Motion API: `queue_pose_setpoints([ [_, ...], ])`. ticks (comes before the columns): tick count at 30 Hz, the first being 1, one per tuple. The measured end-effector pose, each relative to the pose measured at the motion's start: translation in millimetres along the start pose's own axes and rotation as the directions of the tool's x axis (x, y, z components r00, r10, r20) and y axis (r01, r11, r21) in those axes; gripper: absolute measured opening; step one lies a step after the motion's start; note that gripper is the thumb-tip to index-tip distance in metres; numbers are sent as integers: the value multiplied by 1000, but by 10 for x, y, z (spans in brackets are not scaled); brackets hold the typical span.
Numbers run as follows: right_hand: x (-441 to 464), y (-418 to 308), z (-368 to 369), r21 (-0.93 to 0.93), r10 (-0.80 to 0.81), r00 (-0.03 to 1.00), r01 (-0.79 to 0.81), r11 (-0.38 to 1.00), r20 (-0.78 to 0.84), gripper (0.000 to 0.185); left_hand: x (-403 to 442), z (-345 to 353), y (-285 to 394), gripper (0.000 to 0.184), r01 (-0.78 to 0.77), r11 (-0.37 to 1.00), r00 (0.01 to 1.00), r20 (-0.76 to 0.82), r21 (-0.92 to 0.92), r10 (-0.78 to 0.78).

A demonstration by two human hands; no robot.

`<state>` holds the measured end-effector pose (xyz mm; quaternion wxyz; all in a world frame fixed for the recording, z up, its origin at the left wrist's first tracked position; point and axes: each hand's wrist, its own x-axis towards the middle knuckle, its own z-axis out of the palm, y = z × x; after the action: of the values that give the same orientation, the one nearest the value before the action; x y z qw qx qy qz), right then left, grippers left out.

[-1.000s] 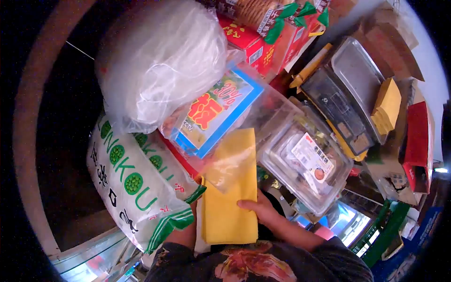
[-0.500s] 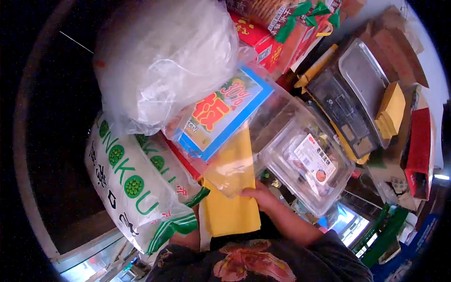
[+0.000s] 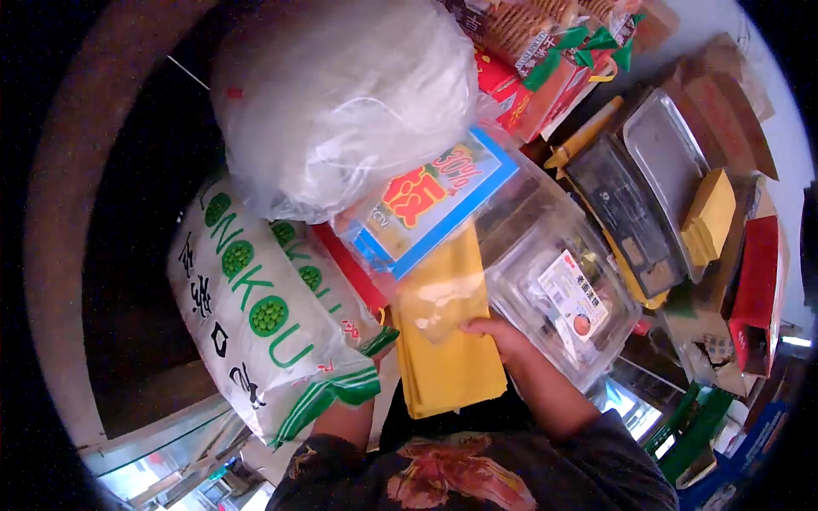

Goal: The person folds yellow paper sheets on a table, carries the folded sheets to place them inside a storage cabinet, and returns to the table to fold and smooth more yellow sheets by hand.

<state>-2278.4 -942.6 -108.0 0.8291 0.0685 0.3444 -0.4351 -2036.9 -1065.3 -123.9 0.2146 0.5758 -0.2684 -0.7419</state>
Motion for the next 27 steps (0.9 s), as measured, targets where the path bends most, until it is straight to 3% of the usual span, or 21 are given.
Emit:
queue_pose_setpoints([
  [6,76,-40,177,-262,-228,974,214,941,-22,65,3,74,14,51,-14,1000,1000,-13,-16,14],
  [9,44,-247,334,-145,-144,983,127,981,-112,70,23,114,50,51,-24,1000,999,-25,-21,23],
  [12,269,-281,-18,-275,-154,988,147,950,-4,68,40,160,68,51,-29,999,999,-25,-28,29],
  [16,343,-290,-160,-256,-90,996,90,963,11,68,45,202,64,51,-37,999,999,-41,-40,35],
  [21,347,-417,19,-483,-227,969,154,862,-98,57,50,205,109,51,-57,996,997,-64,-65,53],
  [24,404,-529,48,-351,-130,980,70,934,-149,47,56,144,181,51,-74,995,994,-80,-74,68],
  [27,457,-446,-114,-423,-209,964,123,898,-162,43,30,68,223,51,-80,993,993,-99,-81,72],
])
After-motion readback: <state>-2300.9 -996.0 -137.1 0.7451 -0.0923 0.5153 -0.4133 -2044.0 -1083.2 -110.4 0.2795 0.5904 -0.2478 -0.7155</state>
